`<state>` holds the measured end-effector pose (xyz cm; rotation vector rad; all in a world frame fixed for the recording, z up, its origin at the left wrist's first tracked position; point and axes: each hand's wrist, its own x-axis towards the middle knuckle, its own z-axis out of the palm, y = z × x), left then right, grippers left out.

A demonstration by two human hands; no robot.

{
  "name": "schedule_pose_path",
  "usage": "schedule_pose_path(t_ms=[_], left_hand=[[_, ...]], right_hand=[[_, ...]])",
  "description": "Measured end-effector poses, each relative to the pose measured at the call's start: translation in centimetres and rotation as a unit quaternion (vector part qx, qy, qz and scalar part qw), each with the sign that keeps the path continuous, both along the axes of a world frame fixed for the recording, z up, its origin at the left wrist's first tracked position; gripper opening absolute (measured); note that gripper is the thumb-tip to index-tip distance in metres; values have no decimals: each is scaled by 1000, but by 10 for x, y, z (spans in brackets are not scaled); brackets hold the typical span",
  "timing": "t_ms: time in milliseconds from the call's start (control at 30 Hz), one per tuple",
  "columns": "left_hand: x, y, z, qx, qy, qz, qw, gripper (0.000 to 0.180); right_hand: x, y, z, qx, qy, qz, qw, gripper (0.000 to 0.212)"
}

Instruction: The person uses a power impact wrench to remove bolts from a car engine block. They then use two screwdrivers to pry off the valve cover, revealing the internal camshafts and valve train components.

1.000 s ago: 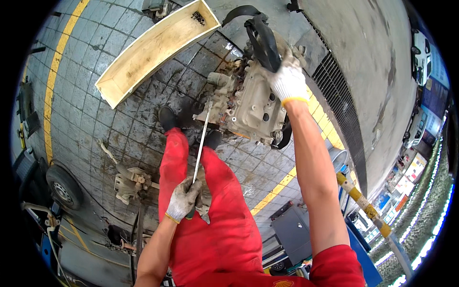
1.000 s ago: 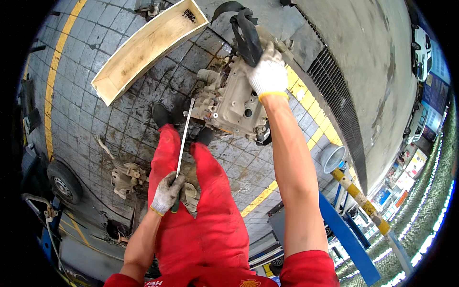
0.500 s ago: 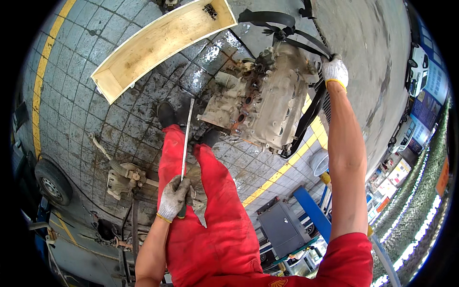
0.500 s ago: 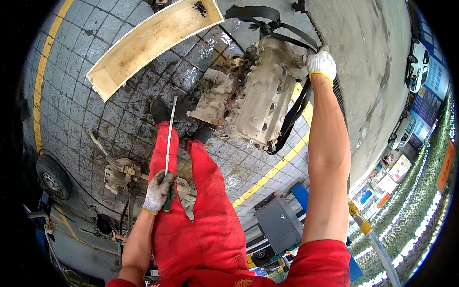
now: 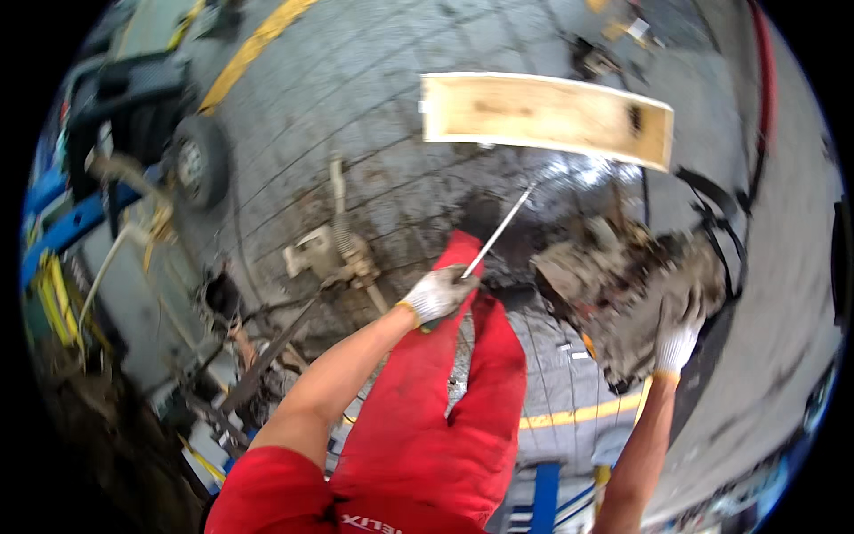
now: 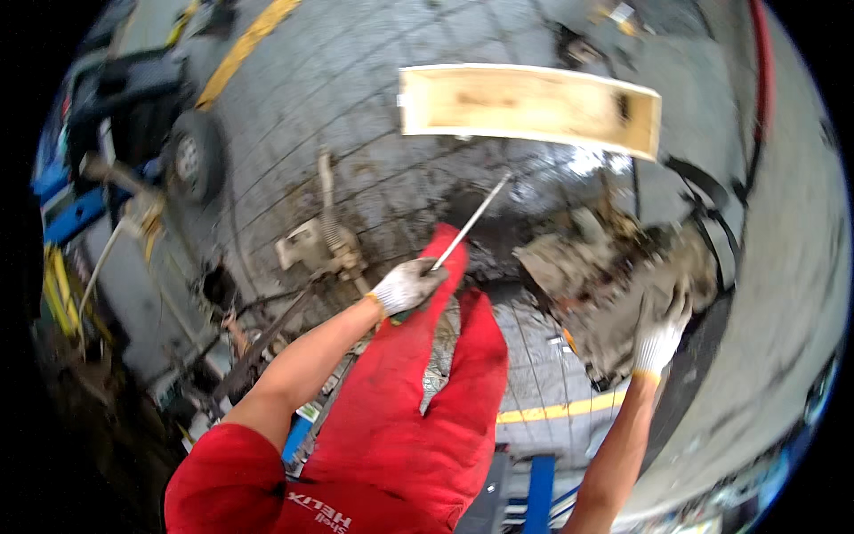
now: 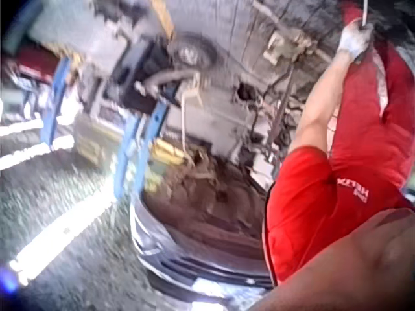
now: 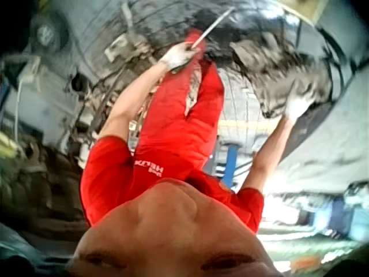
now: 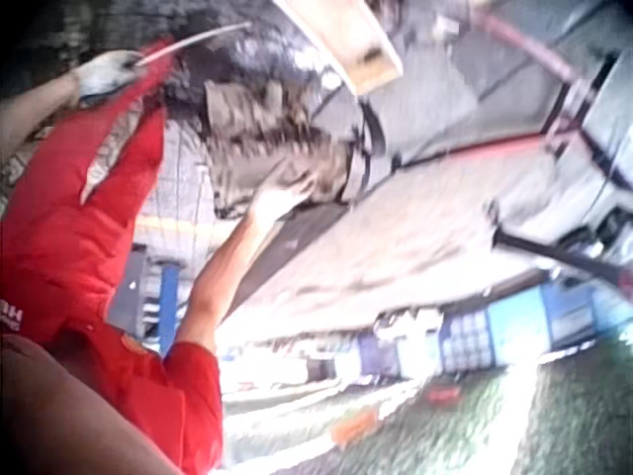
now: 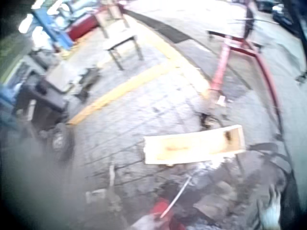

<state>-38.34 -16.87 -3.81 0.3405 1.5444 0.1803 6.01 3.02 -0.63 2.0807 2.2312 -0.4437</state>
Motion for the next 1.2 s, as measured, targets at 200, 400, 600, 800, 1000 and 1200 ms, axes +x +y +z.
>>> schedule_pose_path(t_ms=[200,400,600,800,1000,1200], left_hand=[[-59,-85,24,-21,48,104,993,61],[-90,-225,48,-93,132,152,975,52],[-105,-297,48,-140,133,209,959,45],[-118,-278,94,-58,75,337,937,46],[-136,-185,176,41,27,362,931,44],[-120,-110,223,172,-86,397,897,41]], right_hand=[[-44,-92,-28,16,-265,56,963,78],[-25,-93,-52,-15,-380,186,906,84],[-34,-86,-35,-119,-398,224,882,94],[-28,-25,-14,-356,-197,168,898,105],[-175,-12,32,-261,-76,-24,962,95],[-359,-110,137,-486,369,-68,789,61]])
